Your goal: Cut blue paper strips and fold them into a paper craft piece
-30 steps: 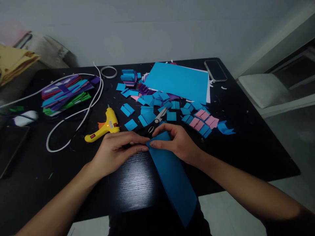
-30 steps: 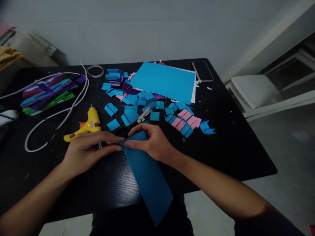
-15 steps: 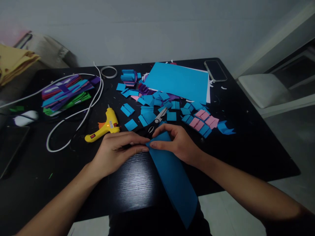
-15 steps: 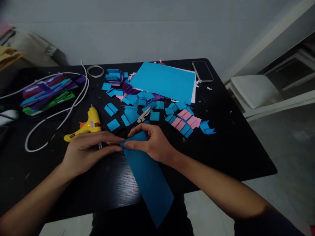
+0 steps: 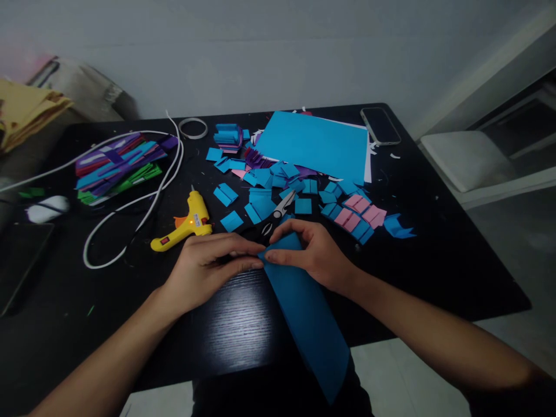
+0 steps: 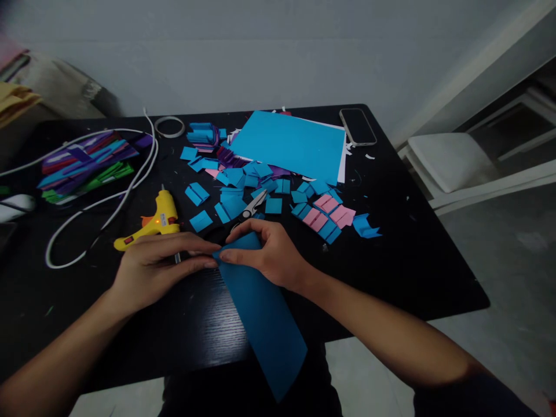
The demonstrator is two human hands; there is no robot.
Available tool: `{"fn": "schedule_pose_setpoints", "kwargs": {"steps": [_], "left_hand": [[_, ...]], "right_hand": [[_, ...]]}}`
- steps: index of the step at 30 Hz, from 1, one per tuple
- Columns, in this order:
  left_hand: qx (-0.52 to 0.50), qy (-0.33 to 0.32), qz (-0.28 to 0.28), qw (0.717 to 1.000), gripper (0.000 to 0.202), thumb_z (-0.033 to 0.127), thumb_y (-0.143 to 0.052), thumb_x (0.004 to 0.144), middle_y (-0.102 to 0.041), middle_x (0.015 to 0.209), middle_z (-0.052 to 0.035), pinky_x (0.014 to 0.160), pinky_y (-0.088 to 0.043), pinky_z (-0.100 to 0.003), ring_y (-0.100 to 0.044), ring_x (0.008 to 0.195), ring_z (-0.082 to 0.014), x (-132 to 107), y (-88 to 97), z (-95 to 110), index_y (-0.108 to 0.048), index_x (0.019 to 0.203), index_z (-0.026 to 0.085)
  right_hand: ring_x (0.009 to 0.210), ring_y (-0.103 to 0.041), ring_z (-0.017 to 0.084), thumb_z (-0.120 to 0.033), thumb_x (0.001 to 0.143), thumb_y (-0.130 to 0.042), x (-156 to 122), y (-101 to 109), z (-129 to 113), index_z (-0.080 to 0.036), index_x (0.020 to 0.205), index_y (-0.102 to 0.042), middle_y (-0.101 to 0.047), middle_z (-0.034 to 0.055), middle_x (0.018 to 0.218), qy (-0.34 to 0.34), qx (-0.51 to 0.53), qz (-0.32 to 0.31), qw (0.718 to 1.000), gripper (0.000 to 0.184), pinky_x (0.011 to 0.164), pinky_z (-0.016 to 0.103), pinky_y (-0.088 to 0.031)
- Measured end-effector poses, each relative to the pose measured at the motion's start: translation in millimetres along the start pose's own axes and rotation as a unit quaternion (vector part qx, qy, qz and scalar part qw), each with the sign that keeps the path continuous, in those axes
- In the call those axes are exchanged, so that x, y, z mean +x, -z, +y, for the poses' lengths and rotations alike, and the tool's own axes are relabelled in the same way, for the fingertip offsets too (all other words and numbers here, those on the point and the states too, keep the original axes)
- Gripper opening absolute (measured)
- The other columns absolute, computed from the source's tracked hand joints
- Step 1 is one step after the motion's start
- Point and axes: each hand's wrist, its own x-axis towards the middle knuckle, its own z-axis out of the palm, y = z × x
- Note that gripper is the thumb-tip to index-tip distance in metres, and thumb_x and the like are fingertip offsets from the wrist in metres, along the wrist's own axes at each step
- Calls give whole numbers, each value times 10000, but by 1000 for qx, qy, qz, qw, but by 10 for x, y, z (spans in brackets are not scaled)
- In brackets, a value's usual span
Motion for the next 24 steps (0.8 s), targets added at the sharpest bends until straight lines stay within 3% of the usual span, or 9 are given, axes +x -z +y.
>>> {"fn": "schedule_pose_setpoints", "kwargs": {"steps": [7, 11, 14, 18, 24], "left_hand": [[-20, -3, -10, 1000, 146, 224, -839, 840, -827, 918, -13, 720, -599, -204, -766, 789, -144, 23, 18, 16, -812, 983, 238], [-54, 76, -31, 995, 239, 308, -803, 871, -765, 792, -2, 632, -563, -203, -702, 675, -126, 32, 55, 20, -741, 1073, 195], [-61, 131, -85, 986, 196, 373, -685, 953, -667, 677, 20, 520, -474, -198, -615, 573, -109, 24, 20, 15, -694, 964, 177], [-79, 166, -125, 975, 308, 411, -570, 1009, -623, 668, 17, 502, -421, -202, -568, 552, -99, 15, -75, 19, -635, 825, 172], [-59, 151, -88, 983, 333, 376, -543, 1016, -589, 639, 26, 518, -403, -210, -528, 544, -95, 26, -25, -15, -599, 757, 174]], "right_hand": [[779, -676, 171, -342, 658, -945, 8, 11, 27, -219, 852, -734, -721, -3, 850, 1, 6, -5, 1000, 312, 692, 294, -547], [738, -658, 158, -372, 674, -941, 16, 14, 29, -214, 864, -740, -717, -2, 842, 5, -9, -2, 1000, 319, 669, 287, -536], [722, -647, 155, -399, 660, -949, 18, 3, 26, -210, 863, -737, -713, -2, 837, 1, -16, 3, 1000, 349, 657, 285, -531], [719, -634, 146, -384, 644, -959, 17, -13, 32, -206, 848, -737, -706, -8, 826, 1, -27, 8, 1000, 351, 630, 262, -508], [588, -608, 121, -440, 720, -914, 100, 84, 31, -198, 1007, -754, -726, -9, 740, -38, 36, 14, 999, 408, 539, 244, -451]]}}
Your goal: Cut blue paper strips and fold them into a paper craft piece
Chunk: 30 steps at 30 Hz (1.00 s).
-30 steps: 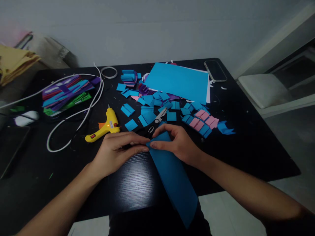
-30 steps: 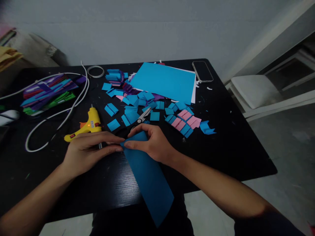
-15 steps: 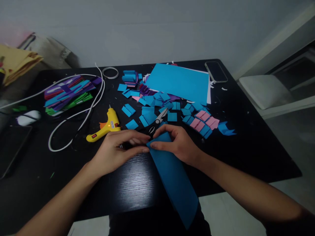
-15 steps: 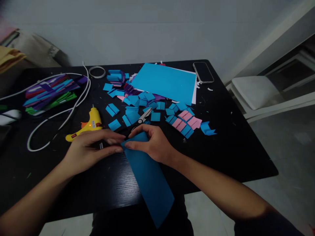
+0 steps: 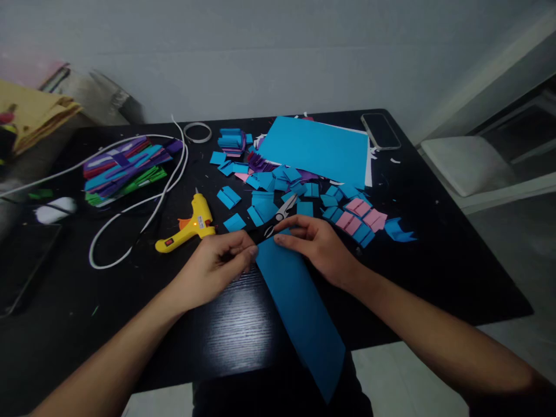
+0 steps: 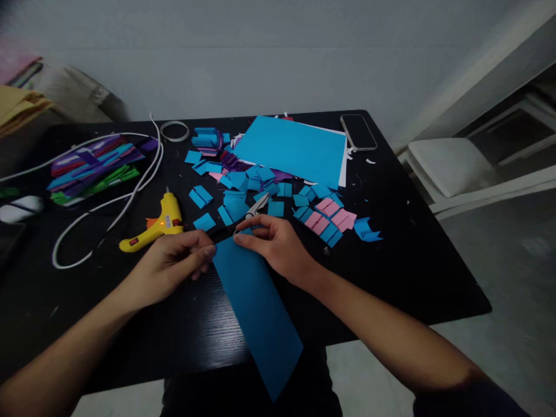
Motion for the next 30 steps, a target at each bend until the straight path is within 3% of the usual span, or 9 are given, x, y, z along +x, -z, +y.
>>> {"fn": "schedule_pose_setpoints", "kwargs": {"steps": [8, 12, 15, 22, 26, 30], "left_hand": [[2, 4, 21, 1000, 318, 360, -560, 1007, -611, 632, 27, 490, -419, -191, -539, 515, -86, 33, 74, -50, -614, 753, 175], [-9, 0, 37, 999, 295, 345, -568, 998, -621, 647, 29, 481, -432, -174, -554, 512, -77, 36, 80, -26, -613, 764, 171], [-17, -1, 53, 998, 292, 336, -576, 981, -622, 643, 27, 472, -436, -171, -551, 502, -73, 39, 110, 0, -609, 746, 166], [-62, 39, 1, 997, 277, 368, -593, 943, -610, 622, 19, 484, -463, -215, -565, 507, -108, 34, 220, 20, -606, 751, 170], [-18, 32, 16, 999, 291, 444, -621, 949, -551, 633, 39, 518, -399, -211, -515, 566, -106, 53, 104, 22, -676, 875, 168], [-11, 29, 9, 999, 309, 450, -638, 938, -593, 684, 19, 555, -389, -220, -517, 631, -116, 92, -34, 6, -686, 827, 165]], "right_hand": [[682, -657, 128, -413, 664, -961, 88, 72, 15, -188, 1061, -782, -746, -11, 750, 7, 28, 45, 999, 490, 671, 261, -514], [728, -674, 144, -510, 759, -883, 73, 46, 7, -181, 919, -792, -728, 7, 787, -40, 70, -23, 996, 377, 725, 288, -553], [711, -655, 135, -490, 753, -890, 68, 49, -9, -168, 813, -778, -709, 6, 780, -74, 79, -51, 993, 347, 697, 275, -541], [655, -616, 119, -461, 745, -898, 22, 64, -41, -166, 845, -804, -734, 8, 763, -39, -42, -40, 998, 326, 624, 255, -472], [714, -664, 151, -484, 799, -852, 0, 22, 22, -171, 873, -810, -776, 31, 823, -12, -114, -81, 990, 325, 642, 267, -477], [734, -674, 153, -461, 825, -831, 5, -26, 65, -173, 870, -811, -785, 28, 839, -1, -156, -121, 980, 292, 665, 266, -479]]}}
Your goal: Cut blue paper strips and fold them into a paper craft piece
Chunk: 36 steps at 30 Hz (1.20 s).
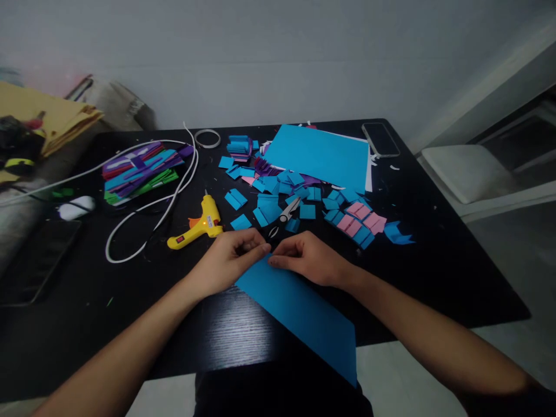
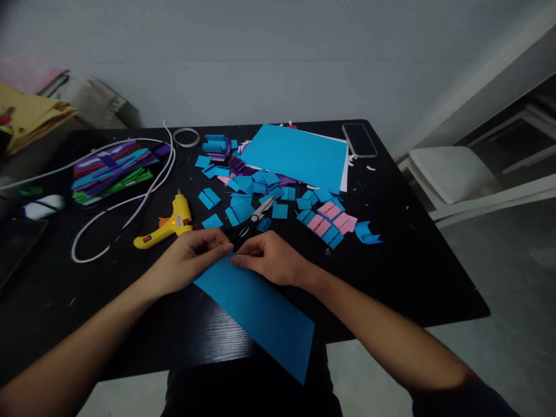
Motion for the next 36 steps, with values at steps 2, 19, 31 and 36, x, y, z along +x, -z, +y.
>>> {"fn": "schedule_pose_setpoints", "kwargs": {"steps": [2, 19, 31, 36], "left_hand": [[-7, 2, -1, 1000, 314, 448, -629, 942, -601, 688, 16, 560, -396, -221, -525, 636, -119, 0, 25, 8, -681, 809, 167], [240, -99, 38, 965, 244, 371, -526, 1021, -733, 1046, -71, 911, -517, -378, -676, 997, -237, -575, -143, 146, -699, 1087, 210], [199, -22, -27, 979, 296, 377, -505, 1036, -657, 733, 12, 623, -438, -232, -612, 649, -131, -535, -46, -5, -686, 906, 182], [287, -70, 32, 955, 212, 317, -534, 1033, -741, 935, -54, 767, -536, -313, -708, 851, -204, -562, -180, -112, -696, 985, 190]], "right_hand": [[762, -681, 162, -460, 836, -818, -12, 22, -41, -174, 884, -817, -789, 35, 865, -11, -11, -11, 1000, 289, 686, 272, -488], [751, -657, 165, -350, 919, -700, -319, 161, -238, -177, 924, -800, -770, 33, 848, 17, -276, -115, 954, 200, 687, 278, -468], [788, -716, 216, -355, 955, -665, -514, 463, -163, -173, 936, -787, -784, 79, 905, 5, -358, -19, 934, 220, 678, 324, -529], [1143, -681, 275, -169, 961, -643, -788, 94, 30, -172, 1154, -729, -718, 140, 1211, 251, -447, 132, 849, 212, 995, 484, -573]]}}
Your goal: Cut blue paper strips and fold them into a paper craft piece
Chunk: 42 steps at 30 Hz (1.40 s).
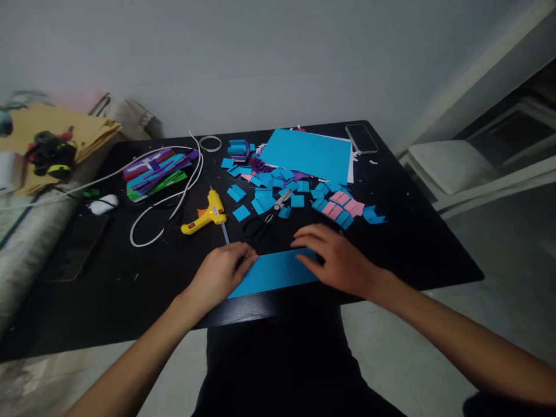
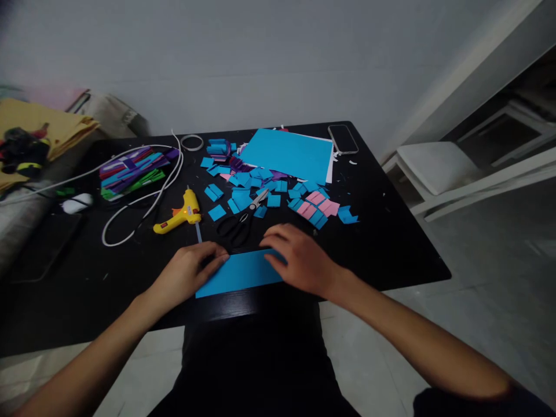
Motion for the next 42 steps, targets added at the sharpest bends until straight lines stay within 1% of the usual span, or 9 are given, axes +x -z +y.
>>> {"fn": "schedule_pose_setpoints", "kwargs": {"steps": [2, 4, 8, 11, 18, 23, 29, 37, 42], "left_hand": [[60, -27, 61, 996, 185, 277, -551, 1020, -739, 1041, -99, 848, -565, -397, -703, 961, -256, -50, -74, 14, -701, 1065, 177], [107, -70, 110, 986, 213, 232, -551, 1013, -723, 1147, -139, 914, -569, -481, -687, 1053, -296, -124, -147, 48, -703, 1147, 166], [120, -165, 111, 973, 248, 177, -560, 1008, -696, 1297, -167, 1018, -568, -541, -665, 1216, -321, -285, -292, 114, -711, 1204, 156], [115, -178, 104, 972, 265, 188, -576, 1010, -683, 1358, -165, 1095, -535, -593, -633, 1310, -332, -346, -378, 97, -719, 1232, 171], [109, -176, 89, 974, 278, 205, -590, 1014, -657, 1416, -184, 1113, -548, -568, -625, 1338, -337, -353, -399, 39, -705, 1259, 143], [116, -197, 92, 969, 233, 199, -619, 1007, -696, 1368, -167, 1088, -567, -572, -646, 1314, -335, -373, -357, 78, -728, 1210, 160], [117, -233, 78, 962, 241, 134, -626, 993, -775, 1229, -130, 985, -634, -512, -709, 1217, -318, -406, -305, 129, -723, 1214, 141], [149, -247, 56, 956, 278, 73, -555, 1002, -771, 1260, -118, 917, -667, -485, -732, 1175, -319, -436, -277, 187, -727, 1216, 117], [175, -254, 54, 950, 290, 64, -520, 1011, -773, 1249, -126, 907, -670, -462, -743, 1155, -306, -426, -259, 227, -712, 1223, 113]], "right_hand": [[1213, -672, 271, -136, 997, -590, -102, -165, -114, -164, 1183, -726, -716, 144, 1282, 82, -7, -21, 996, 233, 1037, 481, -573], [1276, -658, 288, -111, 1002, -578, -171, -307, -160, -145, 1240, -712, -722, 149, 1313, 101, -30, -29, 994, 275, 1052, 497, -577], [1302, -657, 292, -130, 1020, -572, -221, -437, -110, -117, 1227, -727, -722, 158, 1339, 108, -43, -18, 993, 259, 1083, 505, -574], [1307, -657, 287, -146, 1028, -567, -212, -427, -87, -134, 1233, -734, -720, 159, 1345, 103, -37, -23, 994, 265, 1086, 515, -575], [1322, -645, 293, -148, 1032, -557, -203, -385, -119, -120, 1226, -734, -709, 178, 1355, 106, -46, -29, 993, 264, 1093, 512, -573], [1272, -666, 283, -63, 1013, -542, -270, -383, -115, -105, 1153, -756, -766, 140, 1246, 173, -80, -33, 981, 260, 1136, 512, -533], [1164, -714, 283, -54, 1016, -526, -259, -354, -174, -101, 1131, -771, -782, 165, 1186, 186, -86, -66, 976, 275, 1012, 463, -614], [1087, -752, 299, -18, 1012, -489, -263, -345, -246, -60, 1076, -782, -793, 195, 1139, 215, -129, -71, 966, 302, 893, 427, -664], [1107, -740, 300, -19, 1018, -470, -273, -341, -281, -99, 1107, -774, -786, 175, 1175, 188, -118, -91, 971, 327, 885, 444, -658]]}}
